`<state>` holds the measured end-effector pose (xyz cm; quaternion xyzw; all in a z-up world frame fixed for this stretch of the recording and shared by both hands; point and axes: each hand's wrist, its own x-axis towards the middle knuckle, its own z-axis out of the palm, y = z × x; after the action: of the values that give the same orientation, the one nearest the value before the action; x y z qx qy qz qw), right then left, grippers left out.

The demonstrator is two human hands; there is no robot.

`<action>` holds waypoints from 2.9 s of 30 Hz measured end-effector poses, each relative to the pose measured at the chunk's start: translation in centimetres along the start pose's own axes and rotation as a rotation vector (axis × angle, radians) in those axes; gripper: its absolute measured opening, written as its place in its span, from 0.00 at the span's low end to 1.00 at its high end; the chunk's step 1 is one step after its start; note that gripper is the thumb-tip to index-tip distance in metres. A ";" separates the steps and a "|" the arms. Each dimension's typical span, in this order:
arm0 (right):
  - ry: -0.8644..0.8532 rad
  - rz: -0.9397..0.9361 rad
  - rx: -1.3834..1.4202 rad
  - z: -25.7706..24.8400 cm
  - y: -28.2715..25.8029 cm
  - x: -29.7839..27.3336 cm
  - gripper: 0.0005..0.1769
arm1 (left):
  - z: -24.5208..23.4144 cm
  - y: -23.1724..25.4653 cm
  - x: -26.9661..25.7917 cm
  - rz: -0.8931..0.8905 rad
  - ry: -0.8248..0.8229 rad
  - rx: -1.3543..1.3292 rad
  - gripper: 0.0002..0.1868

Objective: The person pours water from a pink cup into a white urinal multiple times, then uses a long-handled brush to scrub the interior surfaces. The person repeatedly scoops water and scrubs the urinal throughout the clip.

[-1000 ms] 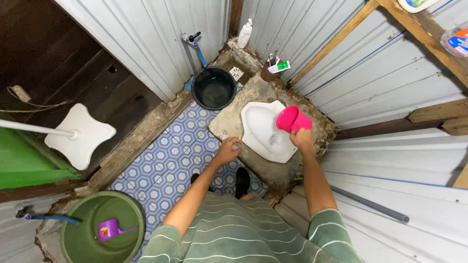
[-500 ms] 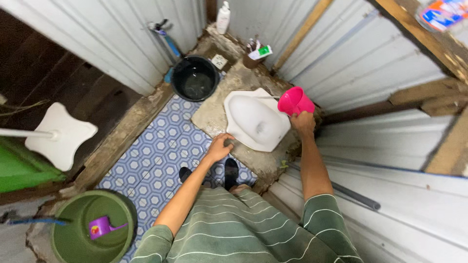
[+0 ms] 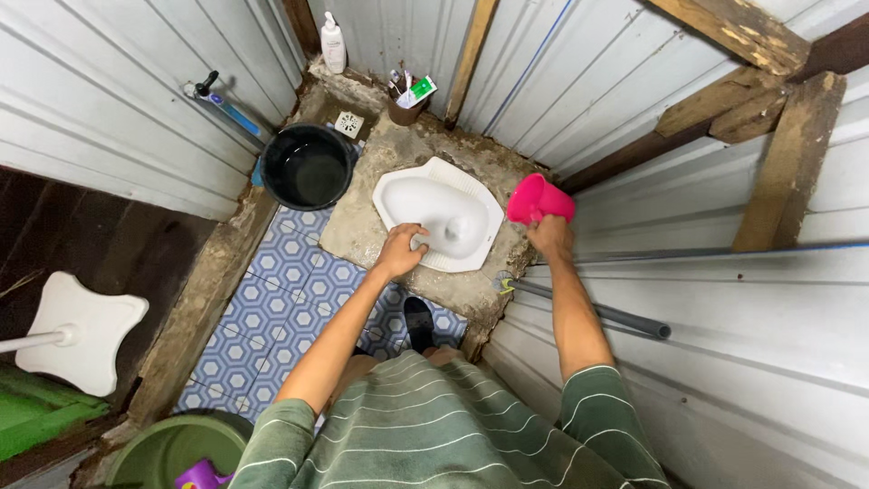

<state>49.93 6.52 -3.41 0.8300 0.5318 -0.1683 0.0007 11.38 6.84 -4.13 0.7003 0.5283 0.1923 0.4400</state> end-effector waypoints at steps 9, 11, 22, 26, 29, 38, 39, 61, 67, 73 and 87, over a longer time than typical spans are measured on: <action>0.094 -0.068 -0.002 -0.5 -2.2 3.2 0.23 | -0.5 -2.9 -1.4 -0.080 -0.086 0.140 0.20; 0.090 -0.062 0.021 -0.7 -2.0 4.0 0.23 | -1.3 -3.6 -2.0 -0.115 -0.061 0.119 0.20; 0.110 -0.024 0.028 -1.2 1.6 1.6 0.23 | -0.4 -3.8 -3.2 -0.074 -0.020 0.074 0.18; 0.093 0.009 -0.074 -1.4 2.5 0.3 0.23 | 0.0 -5.6 -4.0 -0.105 -0.016 0.062 0.17; 0.076 0.035 -0.077 -1.3 3.0 -0.6 0.23 | 0.6 -6.6 -5.0 -0.142 -0.039 0.070 0.17; 0.052 -0.109 -0.219 -0.3 2.9 -4.3 0.17 | 0.7 -4.8 -5.5 -0.124 -0.045 0.003 0.16; 0.059 -0.129 -0.223 -0.3 2.6 -4.5 0.18 | 0.4 -4.1 -5.6 -0.135 -0.057 -0.006 0.16; -0.085 0.002 -0.195 4.4 -6.8 -17.2 0.24 | -11.6 -5.9 -14.2 0.162 0.086 -0.144 0.14; -0.028 -0.112 -0.208 4.5 -12.2 -18.1 0.22 | -12.1 -5.6 -15.7 0.167 0.104 -0.202 0.15; 0.036 -0.229 -0.147 4.2 -16.2 -17.4 0.19 | -12.1 -7.1 -17.3 0.121 0.109 -0.222 0.15; 0.011 -0.239 -0.151 4.0 -9.7 -12.0 0.20 | -6.2 -3.4 -14.2 0.020 0.111 -0.153 0.16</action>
<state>35.66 -0.57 -2.09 0.7594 0.6378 -0.1220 0.0400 -0.32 -3.37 -0.82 0.6582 0.5287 0.2747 0.4603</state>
